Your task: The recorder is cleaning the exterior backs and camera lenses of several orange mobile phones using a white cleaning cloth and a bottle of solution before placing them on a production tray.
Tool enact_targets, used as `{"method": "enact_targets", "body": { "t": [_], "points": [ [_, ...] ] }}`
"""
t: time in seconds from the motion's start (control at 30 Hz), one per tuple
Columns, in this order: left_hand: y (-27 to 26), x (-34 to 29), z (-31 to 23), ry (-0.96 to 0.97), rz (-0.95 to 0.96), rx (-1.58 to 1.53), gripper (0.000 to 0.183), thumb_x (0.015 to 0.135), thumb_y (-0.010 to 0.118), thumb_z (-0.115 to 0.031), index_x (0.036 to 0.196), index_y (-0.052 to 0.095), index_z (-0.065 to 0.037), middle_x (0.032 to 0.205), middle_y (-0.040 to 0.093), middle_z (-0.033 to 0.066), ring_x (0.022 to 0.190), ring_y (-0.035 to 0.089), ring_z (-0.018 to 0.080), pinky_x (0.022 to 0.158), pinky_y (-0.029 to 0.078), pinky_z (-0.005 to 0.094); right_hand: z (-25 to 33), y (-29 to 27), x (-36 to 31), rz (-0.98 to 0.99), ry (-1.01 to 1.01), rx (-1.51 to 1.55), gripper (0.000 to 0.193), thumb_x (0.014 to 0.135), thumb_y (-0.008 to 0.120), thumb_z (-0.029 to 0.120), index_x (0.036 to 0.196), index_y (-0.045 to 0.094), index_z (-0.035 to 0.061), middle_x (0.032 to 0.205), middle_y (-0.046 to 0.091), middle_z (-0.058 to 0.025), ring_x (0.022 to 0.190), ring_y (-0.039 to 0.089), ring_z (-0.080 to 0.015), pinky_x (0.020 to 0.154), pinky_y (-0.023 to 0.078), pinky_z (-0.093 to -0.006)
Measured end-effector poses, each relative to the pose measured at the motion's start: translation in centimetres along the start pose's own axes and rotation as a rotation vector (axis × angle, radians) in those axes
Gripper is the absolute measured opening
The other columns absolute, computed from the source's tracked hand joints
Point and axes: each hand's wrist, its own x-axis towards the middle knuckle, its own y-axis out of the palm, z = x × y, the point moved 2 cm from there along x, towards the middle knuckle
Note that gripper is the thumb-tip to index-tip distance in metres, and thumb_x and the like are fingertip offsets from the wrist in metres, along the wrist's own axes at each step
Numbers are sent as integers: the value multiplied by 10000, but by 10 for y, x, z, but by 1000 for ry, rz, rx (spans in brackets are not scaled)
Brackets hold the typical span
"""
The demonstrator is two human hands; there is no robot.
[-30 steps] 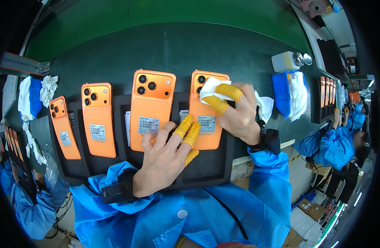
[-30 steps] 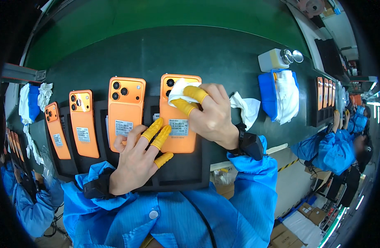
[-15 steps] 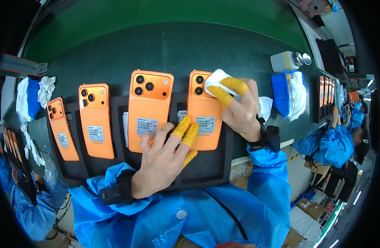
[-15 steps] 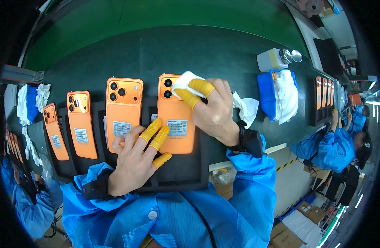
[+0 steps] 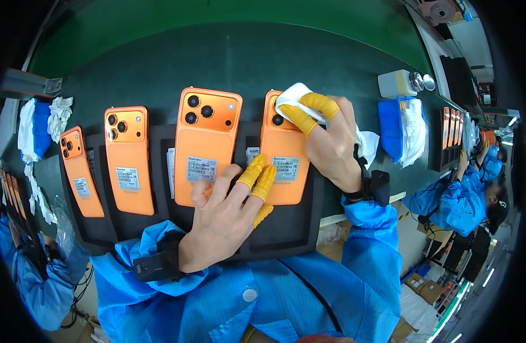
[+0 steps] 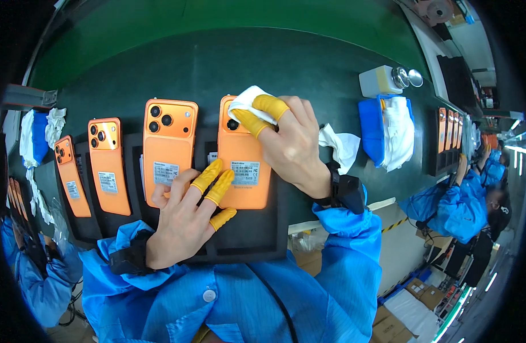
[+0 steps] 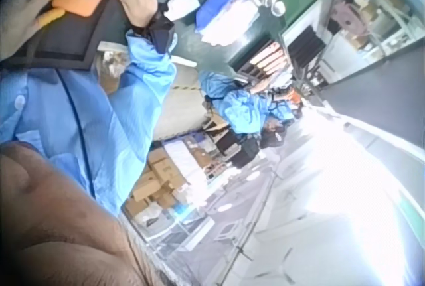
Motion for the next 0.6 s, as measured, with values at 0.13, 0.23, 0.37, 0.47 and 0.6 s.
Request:
{"method": "enact_targets", "body": {
  "t": [0.13,0.23,0.37,0.47,0.6],
  "points": [
    [0,0,1,8,-10,47,487,768,696,-343,1142,604,-44,1255,521,92,1126,434,264,852,230,439,5,-3,-2,65,6,82,310,546,678,75,850,741,92,929,633,-64,801,551,-239,646,420,-348],
    [1,-1,1,1,-18,24,484,771,691,-349,1137,606,-44,1254,522,92,1128,434,262,855,225,439,6,-8,-5,89,-25,108,313,542,679,80,848,742,96,939,640,-53,804,555,-237,654,419,-349],
    [0,-1,1,3,-17,6,478,772,691,-349,1129,609,-42,1245,528,92,1127,434,265,859,224,439,5,-9,-7,61,-13,75,308,541,681,82,842,742,101,935,642,-37,802,557,-238,659,423,-350],
    [3,-3,2,17,-15,71,492,767,694,-352,1138,608,-42,1241,531,92,1124,436,267,864,225,438,7,-7,-5,82,-14,79,301,544,681,77,838,742,101,931,640,-37,801,556,-237,651,423,-347],
    [2,-2,2,8,-28,62,493,763,702,-346,1137,607,-39,1236,533,94,1125,433,273,866,234,439,6,-8,-5,69,-92,79,299,543,693,78,837,741,100,942,635,-39,787,552,-226,625,415,-338]
  ]
}}
